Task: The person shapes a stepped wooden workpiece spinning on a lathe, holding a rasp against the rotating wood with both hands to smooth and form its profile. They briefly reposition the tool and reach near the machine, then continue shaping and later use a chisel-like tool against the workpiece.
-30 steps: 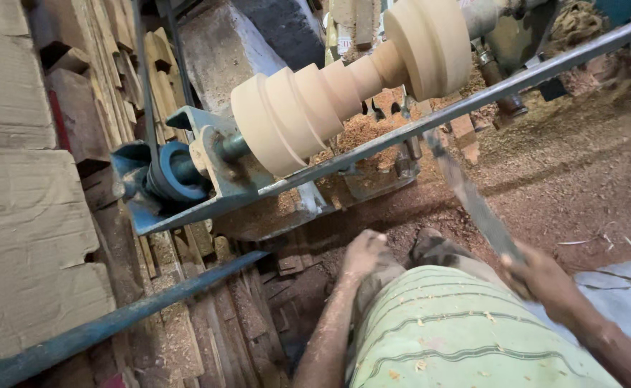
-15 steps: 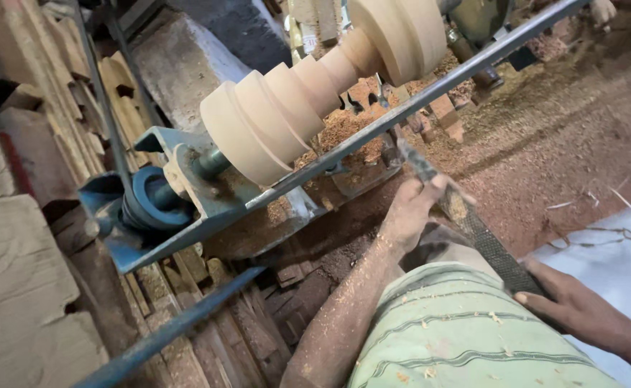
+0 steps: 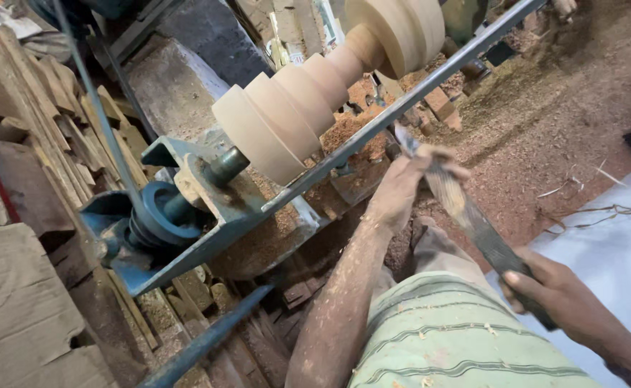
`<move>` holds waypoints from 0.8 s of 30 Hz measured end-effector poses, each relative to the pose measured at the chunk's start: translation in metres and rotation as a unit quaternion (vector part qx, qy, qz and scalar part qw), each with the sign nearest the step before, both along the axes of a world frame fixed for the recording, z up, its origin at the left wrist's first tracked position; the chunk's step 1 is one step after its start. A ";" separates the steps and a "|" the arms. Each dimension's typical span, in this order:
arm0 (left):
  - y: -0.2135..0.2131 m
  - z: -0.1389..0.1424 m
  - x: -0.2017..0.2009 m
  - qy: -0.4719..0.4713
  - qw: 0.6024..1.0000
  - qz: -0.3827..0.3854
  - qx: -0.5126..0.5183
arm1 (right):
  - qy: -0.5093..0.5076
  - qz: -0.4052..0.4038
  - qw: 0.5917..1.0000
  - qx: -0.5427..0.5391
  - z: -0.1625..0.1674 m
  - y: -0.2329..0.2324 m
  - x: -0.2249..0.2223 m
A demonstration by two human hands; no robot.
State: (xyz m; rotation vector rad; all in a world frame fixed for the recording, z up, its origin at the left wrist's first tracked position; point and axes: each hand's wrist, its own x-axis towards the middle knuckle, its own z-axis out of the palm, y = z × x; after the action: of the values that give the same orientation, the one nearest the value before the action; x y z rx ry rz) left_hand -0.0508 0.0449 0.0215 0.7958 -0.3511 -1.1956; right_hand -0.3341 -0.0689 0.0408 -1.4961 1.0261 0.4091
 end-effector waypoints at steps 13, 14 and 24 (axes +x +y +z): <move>-0.038 -0.025 0.014 0.028 0.975 0.124 0.184 | -0.116 -0.169 0.973 0.105 0.048 0.078 0.133; -0.038 -0.025 0.015 0.028 0.974 0.133 0.180 | -0.105 -0.182 0.973 0.100 0.053 0.083 0.140; -0.021 -0.040 0.043 -0.063 0.966 0.100 0.231 | -0.197 -0.256 0.937 0.133 0.058 0.134 0.177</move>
State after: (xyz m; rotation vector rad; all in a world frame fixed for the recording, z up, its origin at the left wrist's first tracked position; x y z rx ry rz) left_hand -0.0076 0.0234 -0.0181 1.2854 -0.0864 -1.0493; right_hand -0.1575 0.0651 0.0985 -0.9642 0.9472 -0.1204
